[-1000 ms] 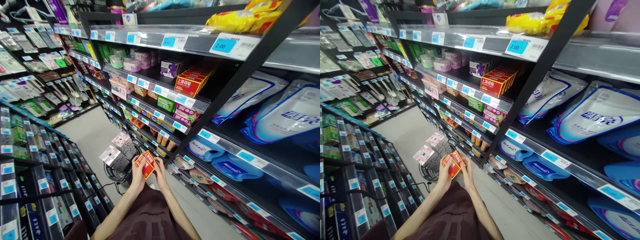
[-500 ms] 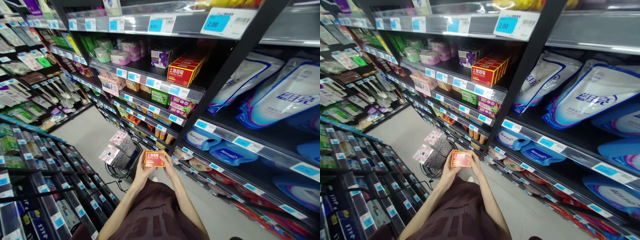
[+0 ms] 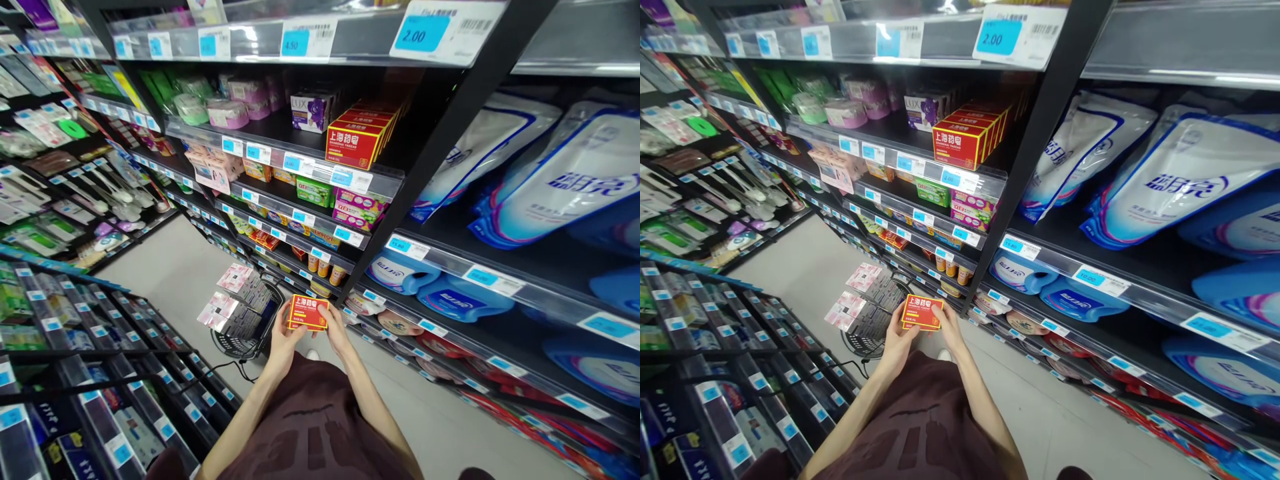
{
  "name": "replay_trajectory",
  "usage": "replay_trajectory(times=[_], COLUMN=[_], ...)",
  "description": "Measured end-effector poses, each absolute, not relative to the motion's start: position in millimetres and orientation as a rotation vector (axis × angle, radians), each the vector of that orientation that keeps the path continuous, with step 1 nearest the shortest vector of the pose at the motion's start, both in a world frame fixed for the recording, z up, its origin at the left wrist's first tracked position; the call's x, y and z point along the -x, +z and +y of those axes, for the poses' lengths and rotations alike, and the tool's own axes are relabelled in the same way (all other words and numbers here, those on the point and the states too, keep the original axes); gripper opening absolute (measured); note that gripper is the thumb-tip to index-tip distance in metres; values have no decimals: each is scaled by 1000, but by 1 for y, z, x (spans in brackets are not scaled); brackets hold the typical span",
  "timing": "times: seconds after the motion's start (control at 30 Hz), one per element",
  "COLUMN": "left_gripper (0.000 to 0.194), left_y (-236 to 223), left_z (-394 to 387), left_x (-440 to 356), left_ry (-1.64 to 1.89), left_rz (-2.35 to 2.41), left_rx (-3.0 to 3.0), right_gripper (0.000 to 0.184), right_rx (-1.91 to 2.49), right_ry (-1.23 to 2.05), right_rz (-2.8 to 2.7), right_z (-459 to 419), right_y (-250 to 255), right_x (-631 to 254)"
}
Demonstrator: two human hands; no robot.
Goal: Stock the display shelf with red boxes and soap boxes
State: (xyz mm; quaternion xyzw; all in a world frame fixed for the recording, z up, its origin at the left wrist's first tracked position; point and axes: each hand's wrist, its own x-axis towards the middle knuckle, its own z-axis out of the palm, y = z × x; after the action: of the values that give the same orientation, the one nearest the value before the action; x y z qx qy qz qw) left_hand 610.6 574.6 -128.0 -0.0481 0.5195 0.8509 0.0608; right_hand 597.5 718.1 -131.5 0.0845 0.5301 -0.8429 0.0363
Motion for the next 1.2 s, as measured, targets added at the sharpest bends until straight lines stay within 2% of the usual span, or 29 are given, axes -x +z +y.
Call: replay_trajectory(times=[0.67, 1.2], left_gripper=[75, 83], left_y=[-124, -124], left_z=[567, 559], left_x=[-612, -609], left_ry=[2581, 2576], left_rz=[1473, 1584], left_rx=[188, 231], right_gripper=[38, 43], right_rx=[-215, -307], right_ry=[-2616, -2642], right_rz=[1695, 1635], right_z=[708, 696], right_y=[-134, -133], right_x=[-599, -597])
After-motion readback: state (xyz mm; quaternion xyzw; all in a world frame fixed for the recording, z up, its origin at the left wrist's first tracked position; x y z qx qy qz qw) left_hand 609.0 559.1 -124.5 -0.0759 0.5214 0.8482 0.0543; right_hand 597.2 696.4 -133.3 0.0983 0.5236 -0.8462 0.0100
